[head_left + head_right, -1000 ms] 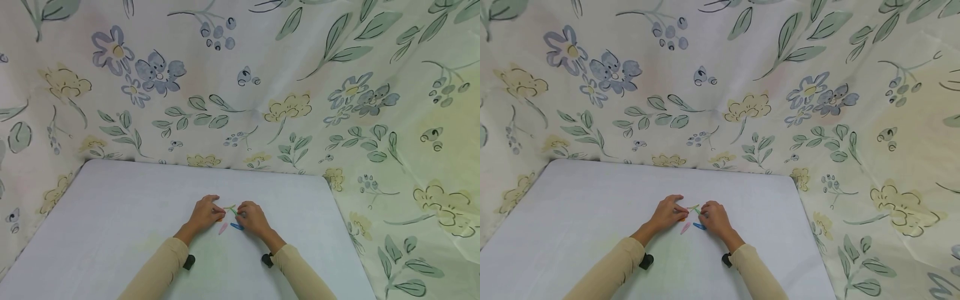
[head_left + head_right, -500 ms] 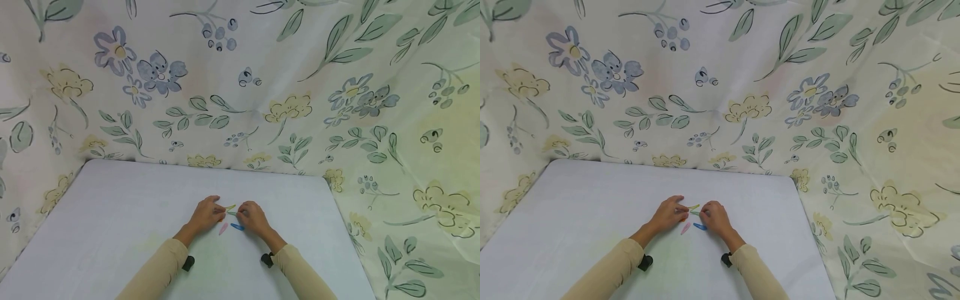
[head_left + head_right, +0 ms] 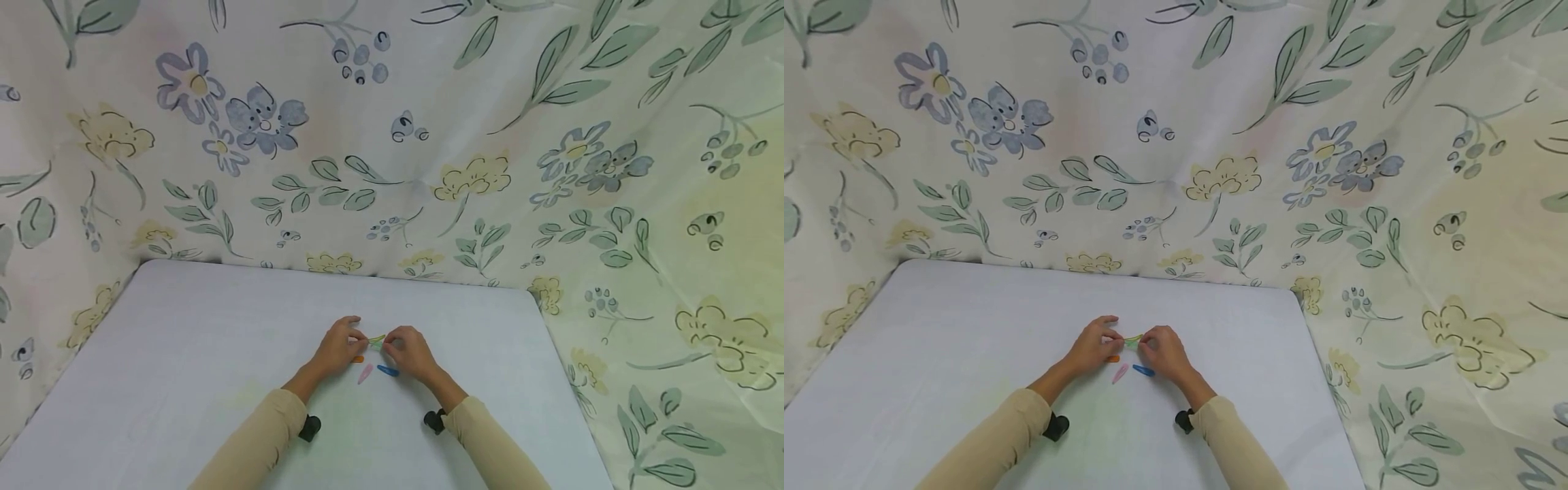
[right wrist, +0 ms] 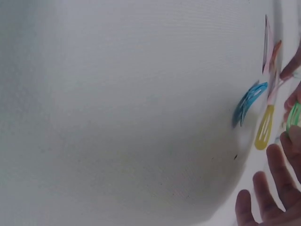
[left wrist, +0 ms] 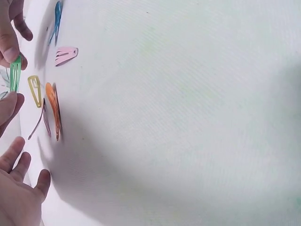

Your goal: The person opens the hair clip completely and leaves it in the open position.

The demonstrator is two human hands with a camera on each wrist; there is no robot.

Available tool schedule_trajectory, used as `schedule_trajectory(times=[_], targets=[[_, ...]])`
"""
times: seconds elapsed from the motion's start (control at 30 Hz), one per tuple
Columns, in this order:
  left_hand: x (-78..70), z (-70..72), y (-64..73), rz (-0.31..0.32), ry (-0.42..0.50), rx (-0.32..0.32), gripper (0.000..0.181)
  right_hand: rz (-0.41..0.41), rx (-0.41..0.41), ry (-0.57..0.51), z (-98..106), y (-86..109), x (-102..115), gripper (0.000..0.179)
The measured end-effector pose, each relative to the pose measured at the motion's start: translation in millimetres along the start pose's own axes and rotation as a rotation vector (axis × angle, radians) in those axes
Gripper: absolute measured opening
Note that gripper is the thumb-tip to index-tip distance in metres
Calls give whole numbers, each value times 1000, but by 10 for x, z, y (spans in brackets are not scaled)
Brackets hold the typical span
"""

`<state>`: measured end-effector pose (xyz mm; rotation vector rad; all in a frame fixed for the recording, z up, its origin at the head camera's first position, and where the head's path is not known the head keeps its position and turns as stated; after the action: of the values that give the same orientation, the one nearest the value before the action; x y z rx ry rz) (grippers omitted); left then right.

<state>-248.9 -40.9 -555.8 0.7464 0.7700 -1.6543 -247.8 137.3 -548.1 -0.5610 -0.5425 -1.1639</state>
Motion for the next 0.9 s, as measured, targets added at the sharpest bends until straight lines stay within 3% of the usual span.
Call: schedule_trajectory(times=[0.17,0.33,0.47,0.7,0.9], targets=[[-11,32,-17,6,65,-12,7,-69,25,-88,23,-17,-12,11],[-30,67,-52,0,161,-1,6,-238,79,-272,48,-40,-50,16],[-38,90,-83,53,226,28,9,-357,123,-411,56,-41,-109,20],[-43,87,-82,190,412,112,18,-343,157,-521,116,-52,-102,27],[-24,85,-77,282,507,131,22,-341,180,-618,139,-55,-77,31]])
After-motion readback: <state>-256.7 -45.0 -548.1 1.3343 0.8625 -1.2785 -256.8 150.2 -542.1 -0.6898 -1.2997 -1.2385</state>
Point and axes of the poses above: each hand's wrist, its own y-axis away from the middle knuckle, its own z-axis out of the back of the hand, x = y × z, the point moved 5 cm from there along -y, towards the middle knuckle, and after that the axes turned 5 degrees about -x, right-handed, at the moved point
